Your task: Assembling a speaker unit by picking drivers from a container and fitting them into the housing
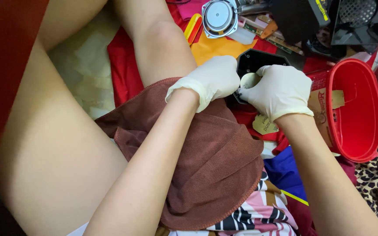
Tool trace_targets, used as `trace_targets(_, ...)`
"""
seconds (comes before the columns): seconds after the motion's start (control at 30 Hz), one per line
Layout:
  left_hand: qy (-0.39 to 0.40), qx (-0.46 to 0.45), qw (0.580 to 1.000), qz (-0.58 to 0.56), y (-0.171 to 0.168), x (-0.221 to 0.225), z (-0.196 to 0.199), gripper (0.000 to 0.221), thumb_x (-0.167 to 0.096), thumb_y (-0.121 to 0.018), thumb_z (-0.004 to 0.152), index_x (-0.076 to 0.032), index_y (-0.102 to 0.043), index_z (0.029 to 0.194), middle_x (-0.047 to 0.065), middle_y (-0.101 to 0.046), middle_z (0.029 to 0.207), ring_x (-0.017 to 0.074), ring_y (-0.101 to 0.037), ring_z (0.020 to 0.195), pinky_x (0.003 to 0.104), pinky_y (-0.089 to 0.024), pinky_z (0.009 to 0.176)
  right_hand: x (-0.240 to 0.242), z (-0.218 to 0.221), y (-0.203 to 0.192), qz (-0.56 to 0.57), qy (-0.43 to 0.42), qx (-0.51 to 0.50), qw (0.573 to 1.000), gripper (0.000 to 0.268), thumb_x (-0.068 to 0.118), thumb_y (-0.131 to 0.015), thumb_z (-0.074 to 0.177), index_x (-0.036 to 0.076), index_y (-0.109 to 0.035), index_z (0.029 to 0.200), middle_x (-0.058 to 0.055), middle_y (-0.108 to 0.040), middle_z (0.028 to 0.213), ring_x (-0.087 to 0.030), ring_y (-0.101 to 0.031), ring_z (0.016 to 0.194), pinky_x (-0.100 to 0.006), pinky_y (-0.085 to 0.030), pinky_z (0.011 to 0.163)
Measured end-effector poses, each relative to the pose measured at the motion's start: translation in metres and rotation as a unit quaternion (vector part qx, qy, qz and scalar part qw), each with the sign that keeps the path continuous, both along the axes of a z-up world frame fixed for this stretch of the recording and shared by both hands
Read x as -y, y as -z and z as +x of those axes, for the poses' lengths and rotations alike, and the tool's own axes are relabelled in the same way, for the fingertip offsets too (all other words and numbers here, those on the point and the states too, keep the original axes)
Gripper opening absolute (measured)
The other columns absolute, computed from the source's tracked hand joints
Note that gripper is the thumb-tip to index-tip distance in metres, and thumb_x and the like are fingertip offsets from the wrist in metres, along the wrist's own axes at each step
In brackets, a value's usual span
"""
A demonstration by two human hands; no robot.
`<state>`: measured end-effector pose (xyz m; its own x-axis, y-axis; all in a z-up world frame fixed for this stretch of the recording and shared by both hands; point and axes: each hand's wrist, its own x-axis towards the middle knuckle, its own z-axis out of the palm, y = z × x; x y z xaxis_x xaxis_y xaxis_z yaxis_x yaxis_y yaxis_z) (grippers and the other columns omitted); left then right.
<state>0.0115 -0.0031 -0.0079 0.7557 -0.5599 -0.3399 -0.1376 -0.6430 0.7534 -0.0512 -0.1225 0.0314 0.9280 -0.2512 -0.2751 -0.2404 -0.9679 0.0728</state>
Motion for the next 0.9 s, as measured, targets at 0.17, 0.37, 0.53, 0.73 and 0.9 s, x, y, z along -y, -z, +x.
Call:
trace_targets(0.17, -0.004, -0.001, 1.0, -0.008, 0.001, -0.002, -0.005, 0.027, -0.014, -0.039, 0.076, -0.004, -0.064, 0.075, 0.01, -0.064, 0.07, 0.0267, -0.064, 0.075, 0.032, -0.049, 0.071, 0.0, -0.001, -0.005, 0.014, 0.014, 0.007, 1.0, 0.045, 0.047, -0.055, 0.074, 0.02, -0.065, 0.108, -0.012, -0.068, 0.089, -0.035, -0.063, 0.091, -0.045, -0.049, 0.075)
trace_targets(0.37, 0.006, 0.021, 1.0, -0.011, 0.008, -0.002, -0.004, 0.028, -0.02, -0.039, 0.08, -0.007, -0.065, 0.078, 0.008, -0.065, 0.074, 0.0251, -0.064, 0.078, 0.032, -0.047, 0.072, -0.005, -0.005, -0.02, 0.03, 0.039, 0.024, 0.998, 0.044, 0.044, -0.056, 0.072, 0.019, -0.066, 0.106, -0.013, -0.068, 0.087, -0.036, -0.062, 0.091, -0.044, -0.049, 0.075)
trace_targets(0.53, 0.007, -0.065, 0.995, -0.079, -0.033, -0.017, -0.018, 0.037, -0.011, -0.031, 0.086, 0.012, -0.055, 0.101, 0.022, -0.059, 0.089, 0.0251, -0.057, 0.098, 0.021, -0.036, 0.092, 0.001, -0.008, -0.027, 0.039, 0.056, 0.043, 0.997, 0.051, 0.048, -0.062, 0.066, 0.018, -0.066, 0.107, -0.014, -0.067, 0.088, -0.036, -0.062, 0.091, -0.046, -0.049, 0.076)
trace_targets(0.73, 0.008, 0.038, 0.999, -0.006, -0.01, -0.005, -0.013, 0.029, -0.009, -0.043, 0.067, 0.004, -0.062, 0.086, 0.019, -0.064, 0.085, 0.0344, -0.06, 0.073, 0.036, -0.048, 0.07, 0.005, -0.014, -0.039, 0.002, 0.018, 0.076, 0.997, 0.046, 0.052, -0.064, 0.061, 0.015, -0.07, 0.088, -0.007, -0.066, 0.071, -0.031, -0.06, 0.06, -0.038, -0.048, 0.053)
trace_targets(0.9, 0.023, 0.078, 0.997, -0.018, 0.007, 0.003, -0.007, 0.034, -0.024, -0.047, 0.072, 0.003, -0.063, 0.084, 0.02, -0.063, 0.091, 0.039, -0.058, 0.082, 0.039, -0.046, 0.072, 0.013, -0.022, -0.041, 0.063, 0.004, 0.157, 0.986, 0.045, 0.045, -0.07, 0.064, 0.008, -0.07, 0.09, -0.006, -0.066, 0.073, -0.024, -0.059, 0.058, -0.033, -0.044, 0.051)
